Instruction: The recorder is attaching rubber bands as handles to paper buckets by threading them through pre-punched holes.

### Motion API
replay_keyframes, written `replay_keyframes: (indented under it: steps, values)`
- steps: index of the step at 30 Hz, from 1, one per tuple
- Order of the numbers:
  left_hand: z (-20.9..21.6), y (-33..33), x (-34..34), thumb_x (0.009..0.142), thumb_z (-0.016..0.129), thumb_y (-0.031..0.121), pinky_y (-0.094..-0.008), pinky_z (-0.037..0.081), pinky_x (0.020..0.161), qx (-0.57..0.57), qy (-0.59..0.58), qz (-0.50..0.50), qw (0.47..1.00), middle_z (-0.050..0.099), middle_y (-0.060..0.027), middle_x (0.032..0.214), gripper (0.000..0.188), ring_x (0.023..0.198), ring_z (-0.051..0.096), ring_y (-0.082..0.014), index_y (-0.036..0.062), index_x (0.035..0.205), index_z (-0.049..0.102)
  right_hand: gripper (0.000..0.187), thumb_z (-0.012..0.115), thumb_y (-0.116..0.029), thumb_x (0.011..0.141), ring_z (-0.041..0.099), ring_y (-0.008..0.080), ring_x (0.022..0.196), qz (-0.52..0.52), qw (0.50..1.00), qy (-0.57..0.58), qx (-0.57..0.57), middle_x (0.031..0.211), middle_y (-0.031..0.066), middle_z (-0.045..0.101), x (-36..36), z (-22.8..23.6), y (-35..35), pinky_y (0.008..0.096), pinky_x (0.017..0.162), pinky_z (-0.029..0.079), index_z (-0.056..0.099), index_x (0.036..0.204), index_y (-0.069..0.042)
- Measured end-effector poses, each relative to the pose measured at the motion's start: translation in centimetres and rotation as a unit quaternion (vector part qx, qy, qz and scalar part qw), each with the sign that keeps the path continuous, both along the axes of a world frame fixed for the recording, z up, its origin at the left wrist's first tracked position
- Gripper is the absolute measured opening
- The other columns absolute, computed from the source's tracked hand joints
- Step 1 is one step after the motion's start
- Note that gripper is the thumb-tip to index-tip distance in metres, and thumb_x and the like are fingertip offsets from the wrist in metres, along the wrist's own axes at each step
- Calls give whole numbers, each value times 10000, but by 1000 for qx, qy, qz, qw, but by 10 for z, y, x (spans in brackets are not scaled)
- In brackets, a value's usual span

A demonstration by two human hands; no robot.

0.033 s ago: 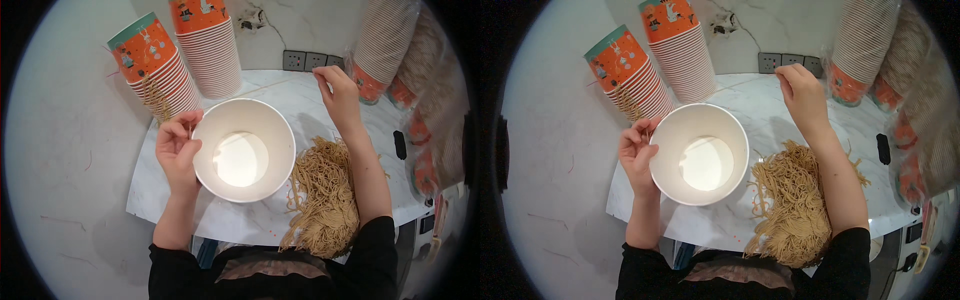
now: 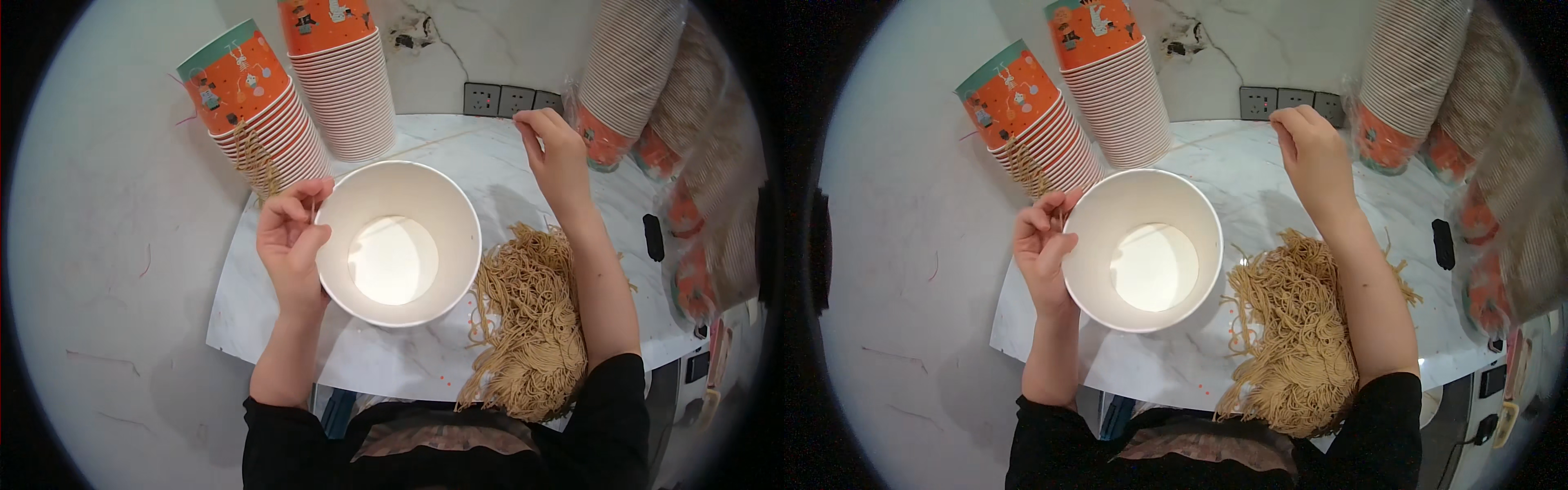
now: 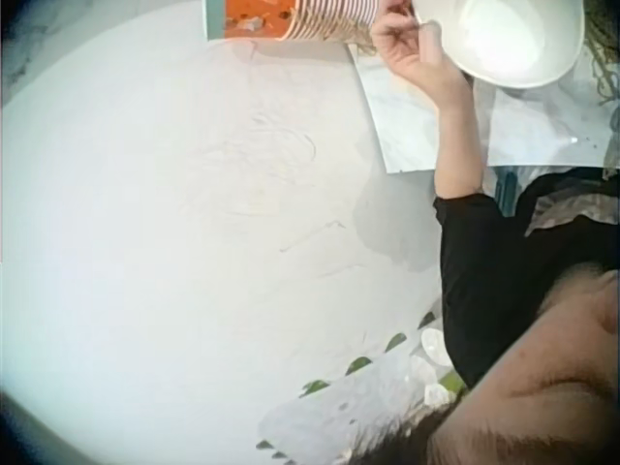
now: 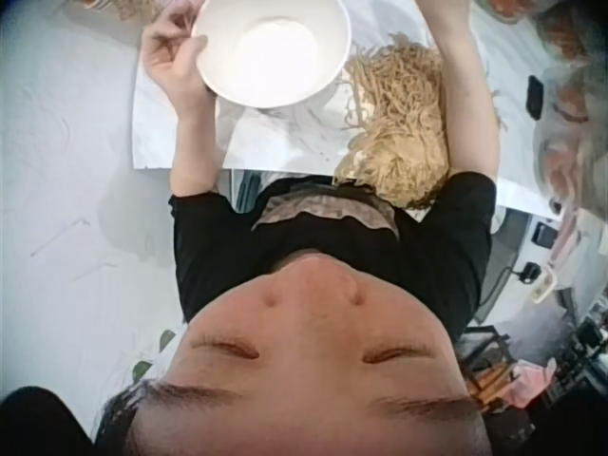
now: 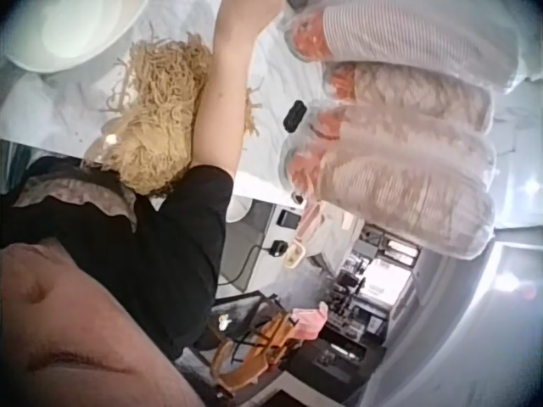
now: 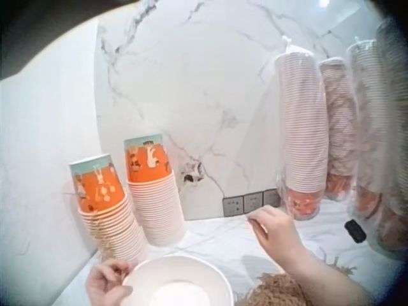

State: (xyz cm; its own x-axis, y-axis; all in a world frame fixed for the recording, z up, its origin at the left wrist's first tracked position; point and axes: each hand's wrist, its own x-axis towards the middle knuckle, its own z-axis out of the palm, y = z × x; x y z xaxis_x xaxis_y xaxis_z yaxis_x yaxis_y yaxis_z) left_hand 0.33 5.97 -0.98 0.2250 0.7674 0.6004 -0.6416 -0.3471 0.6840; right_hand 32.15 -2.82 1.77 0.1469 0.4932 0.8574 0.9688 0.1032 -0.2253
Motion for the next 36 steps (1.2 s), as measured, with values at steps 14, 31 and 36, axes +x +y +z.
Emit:
replay_keyframes:
  steps: [14,31,36]
  values:
    - [-5,10,2,723,496,-198,-523,347,1192,28,75,39,996,639,-99,938,265,880,626,-181,51,812,490,229,551,-119,1024,691,255,1074,338,739,580,57,1174,197,684,9,25,-4,324,957,575,574,1178,48]
    - [-16,16,-1,769,493,-142,-451,431,1099,21,77,58,995,594,-58,827,189,764,590,-137,33,829,529,314,424,-12,992,302,79,577,597,486,638,-11,776,0,434,6,32,-17,231,526,276,509,1294,-1]
    - [-4,6,3,794,482,-84,-355,519,880,16,37,78,996,614,-84,861,223,722,597,-148,-4,990,552,273,519,-74,919,317,44,560,518,618,587,-73,702,-13,495,-21,39,-28,221,490,253,526,1188,-34]
